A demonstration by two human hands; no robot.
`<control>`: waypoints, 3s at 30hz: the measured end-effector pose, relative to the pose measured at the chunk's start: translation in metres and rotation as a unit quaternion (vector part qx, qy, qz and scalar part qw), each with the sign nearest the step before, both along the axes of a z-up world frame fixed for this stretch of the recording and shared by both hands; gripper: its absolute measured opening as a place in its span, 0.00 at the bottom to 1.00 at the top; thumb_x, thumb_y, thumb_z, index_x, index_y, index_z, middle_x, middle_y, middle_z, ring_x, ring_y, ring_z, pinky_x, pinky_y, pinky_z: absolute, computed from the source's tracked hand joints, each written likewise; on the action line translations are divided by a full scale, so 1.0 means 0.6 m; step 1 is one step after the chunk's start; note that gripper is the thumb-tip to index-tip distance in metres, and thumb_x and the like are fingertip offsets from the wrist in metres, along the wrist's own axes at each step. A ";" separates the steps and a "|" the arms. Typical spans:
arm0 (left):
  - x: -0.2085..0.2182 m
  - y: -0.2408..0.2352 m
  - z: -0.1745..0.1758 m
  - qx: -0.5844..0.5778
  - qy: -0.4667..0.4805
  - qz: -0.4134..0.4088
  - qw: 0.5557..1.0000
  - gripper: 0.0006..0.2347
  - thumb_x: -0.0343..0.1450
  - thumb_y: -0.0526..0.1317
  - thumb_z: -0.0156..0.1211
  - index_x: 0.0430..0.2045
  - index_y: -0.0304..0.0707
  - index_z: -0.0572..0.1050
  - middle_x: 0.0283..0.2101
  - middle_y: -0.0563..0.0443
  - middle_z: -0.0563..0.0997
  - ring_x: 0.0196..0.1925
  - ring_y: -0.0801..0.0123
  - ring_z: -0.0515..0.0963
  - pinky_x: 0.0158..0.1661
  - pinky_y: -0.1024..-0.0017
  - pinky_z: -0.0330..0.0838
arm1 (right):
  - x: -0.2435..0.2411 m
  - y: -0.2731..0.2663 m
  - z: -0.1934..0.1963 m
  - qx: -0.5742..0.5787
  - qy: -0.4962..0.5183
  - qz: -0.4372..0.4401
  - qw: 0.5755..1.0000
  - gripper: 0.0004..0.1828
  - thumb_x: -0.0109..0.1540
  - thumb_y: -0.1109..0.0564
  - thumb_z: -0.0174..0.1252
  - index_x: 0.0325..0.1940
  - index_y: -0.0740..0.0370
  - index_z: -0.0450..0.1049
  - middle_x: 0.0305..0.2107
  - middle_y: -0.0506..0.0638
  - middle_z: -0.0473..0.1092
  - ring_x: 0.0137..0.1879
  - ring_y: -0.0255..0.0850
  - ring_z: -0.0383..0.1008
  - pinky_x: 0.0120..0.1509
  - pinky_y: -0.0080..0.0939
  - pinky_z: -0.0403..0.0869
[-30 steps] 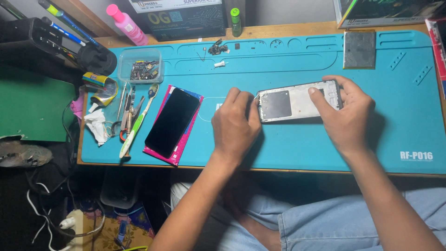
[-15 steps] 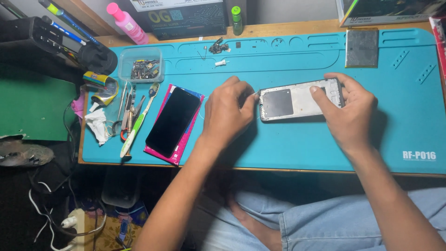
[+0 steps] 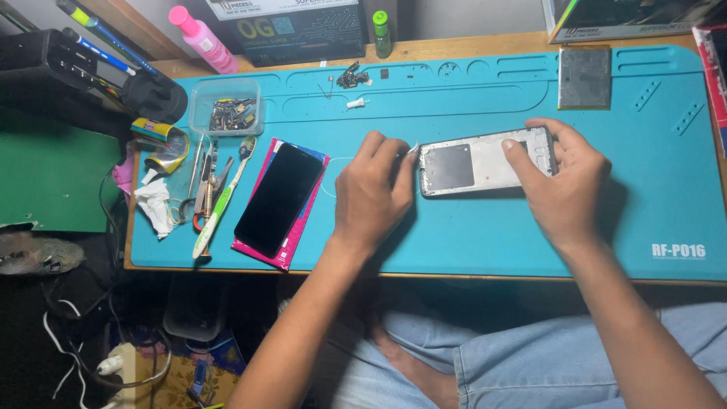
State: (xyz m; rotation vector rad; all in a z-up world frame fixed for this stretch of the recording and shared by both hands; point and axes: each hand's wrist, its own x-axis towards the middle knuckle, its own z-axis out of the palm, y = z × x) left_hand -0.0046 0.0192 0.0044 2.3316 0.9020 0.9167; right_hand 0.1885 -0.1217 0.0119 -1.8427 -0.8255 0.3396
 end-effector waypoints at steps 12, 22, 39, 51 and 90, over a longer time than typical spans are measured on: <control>0.024 0.013 0.023 -0.172 0.046 0.037 0.983 0.08 0.68 0.47 0.67 0.27 0.44 0.84 0.30 0.55 0.87 0.32 0.62 0.82 0.35 0.63 0.73 | -0.003 -0.010 0.020 0.030 0.014 0.015 0.999 0.17 0.71 0.55 0.68 0.63 0.58 0.76 0.22 0.39 0.56 0.26 0.27 0.50 0.31 0.31 0.53; 0.048 -0.048 0.070 -0.370 0.009 0.132 0.920 0.11 0.70 0.42 0.59 0.19 0.40 0.81 0.13 0.59 0.73 0.18 0.77 0.67 0.27 0.70 0.69 | -0.005 -0.026 0.013 0.101 0.112 -0.008 0.988 0.29 0.63 0.57 0.68 0.69 0.63 0.74 0.36 0.49 0.76 0.26 0.32 0.68 0.20 0.31 0.66; 0.035 -0.073 0.054 -0.212 0.059 0.093 0.971 0.05 0.66 0.34 0.64 0.22 0.28 0.79 0.19 0.36 0.80 0.26 0.42 0.87 0.26 0.56 0.79 | -0.099 0.007 0.042 0.084 -0.026 0.022 0.996 0.24 0.71 0.61 0.68 0.20 0.67 0.76 0.11 0.53 0.69 0.19 0.32 0.62 0.21 0.36 0.62; -0.001 -0.052 0.058 -0.140 0.116 0.005 0.983 0.07 0.68 0.36 0.64 0.23 0.27 0.78 0.20 0.35 0.79 0.28 0.39 0.87 0.27 0.51 0.80 | -0.105 -0.003 0.027 0.005 -0.088 0.037 0.995 0.33 0.70 0.54 0.69 0.11 0.60 0.69 0.05 0.48 0.61 0.13 0.32 0.57 0.21 0.33 0.57; -0.019 -0.008 0.050 -0.219 0.073 0.003 0.973 0.04 0.70 0.41 0.62 0.28 0.42 0.78 0.15 0.51 0.78 0.23 0.49 0.84 0.31 0.57 0.76 | -0.063 0.074 0.044 0.099 0.045 0.084 0.990 0.27 0.69 0.65 0.69 0.61 0.72 0.57 0.26 0.65 0.75 0.18 0.41 0.74 0.15 0.32 0.72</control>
